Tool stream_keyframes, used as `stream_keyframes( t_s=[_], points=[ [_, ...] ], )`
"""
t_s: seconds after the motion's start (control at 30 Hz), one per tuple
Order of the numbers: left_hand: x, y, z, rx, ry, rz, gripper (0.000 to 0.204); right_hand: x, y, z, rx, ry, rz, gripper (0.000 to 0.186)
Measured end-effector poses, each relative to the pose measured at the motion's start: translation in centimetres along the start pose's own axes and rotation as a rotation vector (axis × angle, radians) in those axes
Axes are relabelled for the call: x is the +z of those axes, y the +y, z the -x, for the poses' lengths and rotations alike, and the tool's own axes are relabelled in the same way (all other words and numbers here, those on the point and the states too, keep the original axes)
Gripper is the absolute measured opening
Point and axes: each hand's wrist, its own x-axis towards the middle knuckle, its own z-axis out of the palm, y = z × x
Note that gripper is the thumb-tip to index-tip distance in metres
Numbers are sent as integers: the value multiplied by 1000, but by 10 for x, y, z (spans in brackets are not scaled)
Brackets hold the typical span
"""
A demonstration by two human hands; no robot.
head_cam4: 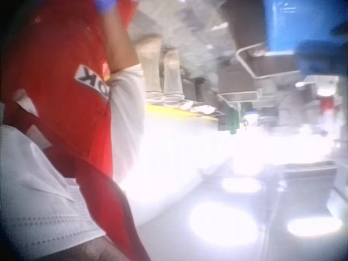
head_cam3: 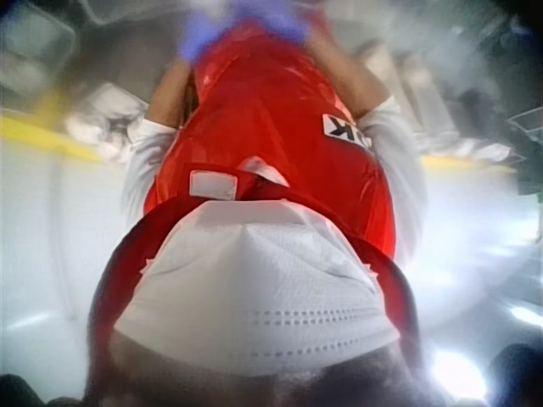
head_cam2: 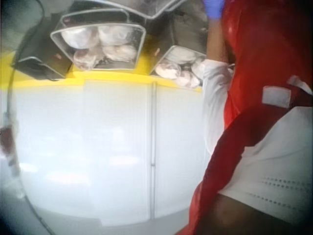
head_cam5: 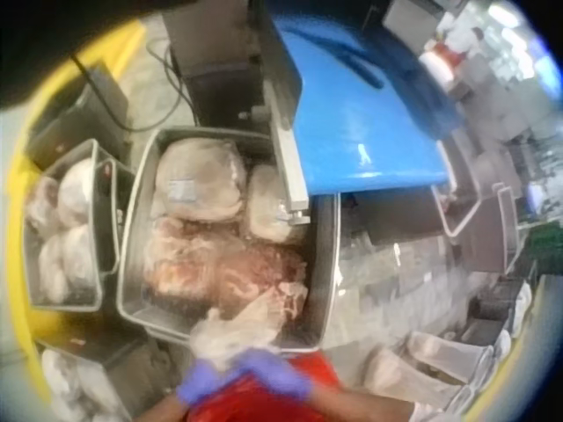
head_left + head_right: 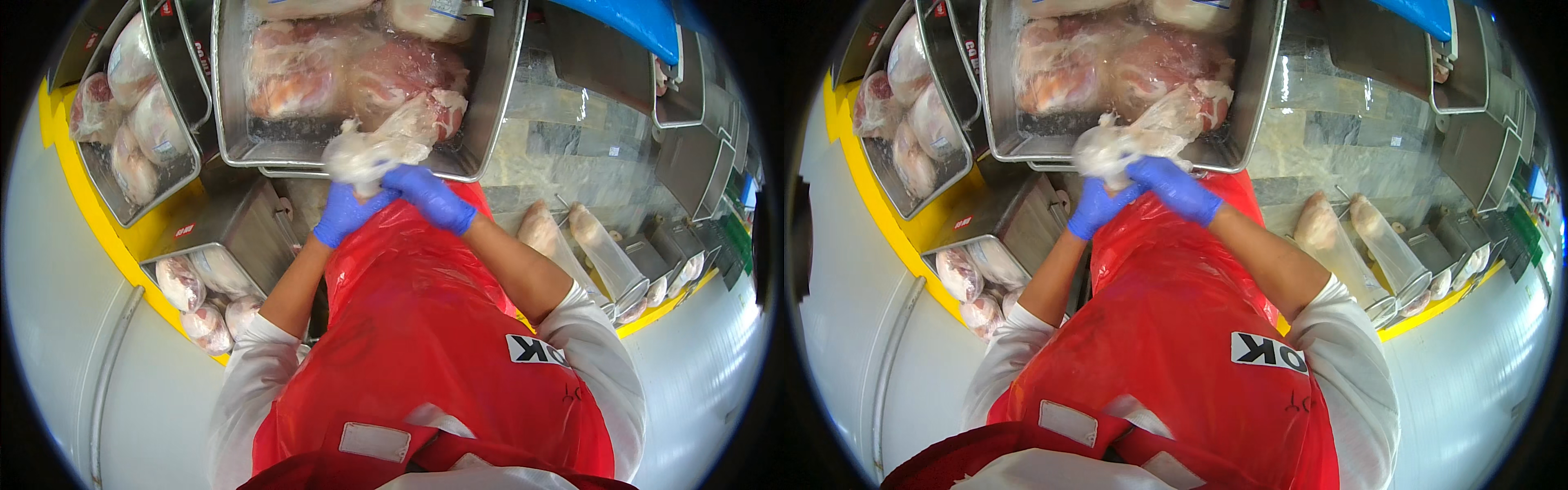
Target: The person removes vacuum-sealed meat portions from a water bath, places them on a blue cutting board, and trims fat and connective tissue using a knife. The trimmed pieces are placed into a metal tray. The person repeats this process for multiple portions.
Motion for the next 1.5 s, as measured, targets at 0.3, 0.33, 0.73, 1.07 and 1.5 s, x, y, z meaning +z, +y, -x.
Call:
stream_keyframes(
  t_s=[0.3,0.33,0.73,1.07,1.5],
  points=[
    [-16,-1,37,-285,140,413,50,-83,-2,-67,55,642,376,41],
    [-17,5,43,-279,101,368,52,-87,8,-79,184,595,-13,41],
    [-49,17,77,-403,-128,533,73,-111,73,-118,-100,73,1794,20],
    [-51,14,53,-435,-40,693,59,-186,108,-69,-65,228,1159,13],
    [22,-3,-51,-676,-159,729,51,24,32,9,-175,146,1363,16]
  ],
)
